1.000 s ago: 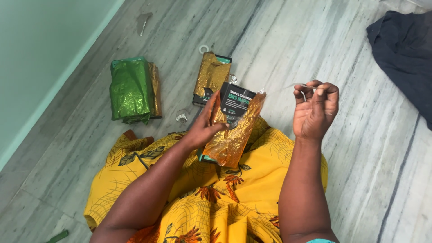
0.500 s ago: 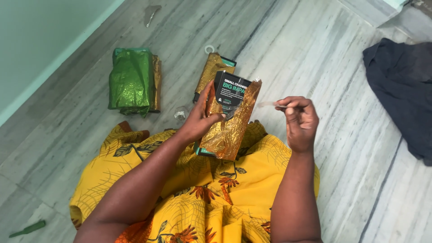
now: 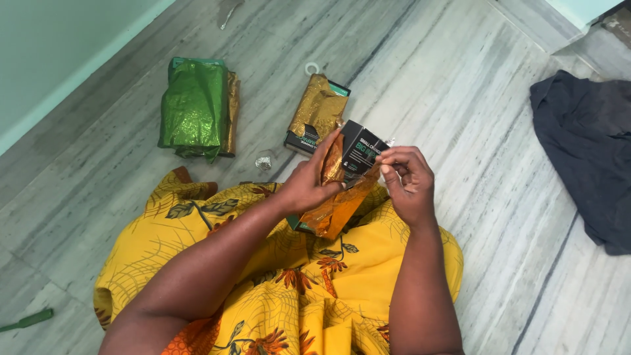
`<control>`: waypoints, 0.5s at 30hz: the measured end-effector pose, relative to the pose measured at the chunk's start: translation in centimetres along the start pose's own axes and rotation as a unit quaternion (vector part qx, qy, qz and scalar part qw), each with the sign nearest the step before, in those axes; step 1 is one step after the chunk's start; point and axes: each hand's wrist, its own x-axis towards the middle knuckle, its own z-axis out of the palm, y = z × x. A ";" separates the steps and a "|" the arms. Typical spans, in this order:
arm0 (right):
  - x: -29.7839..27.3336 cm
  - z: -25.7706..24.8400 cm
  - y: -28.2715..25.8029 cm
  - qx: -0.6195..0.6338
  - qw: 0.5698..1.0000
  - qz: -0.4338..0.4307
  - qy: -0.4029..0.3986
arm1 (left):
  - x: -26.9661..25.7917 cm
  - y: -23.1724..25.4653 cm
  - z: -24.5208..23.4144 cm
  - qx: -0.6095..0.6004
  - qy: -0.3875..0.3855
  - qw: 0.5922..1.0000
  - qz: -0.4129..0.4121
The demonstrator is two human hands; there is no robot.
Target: The person sits on the floor and wraps several small rectangular boxes with green and gold metallic wrapping paper. They fold the paper around each box, smooth the edges, and secure the packages with clear tape, stacking the finished gifts nearby.
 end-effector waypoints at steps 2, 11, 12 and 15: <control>0.1 0.4 -0.2 -0.095 0.995 -0.002 0.014 | -0.1 0.0 0.2 0.017 -0.001 1.000 0.009; 0.5 1.4 -0.6 -0.297 0.952 -0.077 0.003 | -0.5 0.7 0.2 0.069 -0.047 0.996 -0.043; 0.5 1.5 -0.4 -0.285 0.955 -0.081 0.016 | -0.5 0.5 0.3 0.073 -0.056 0.994 -0.051; 0.8 1.8 0.4 -0.202 0.976 -0.059 0.050 | -0.5 -0.2 0.7 -0.024 -0.042 0.999 0.022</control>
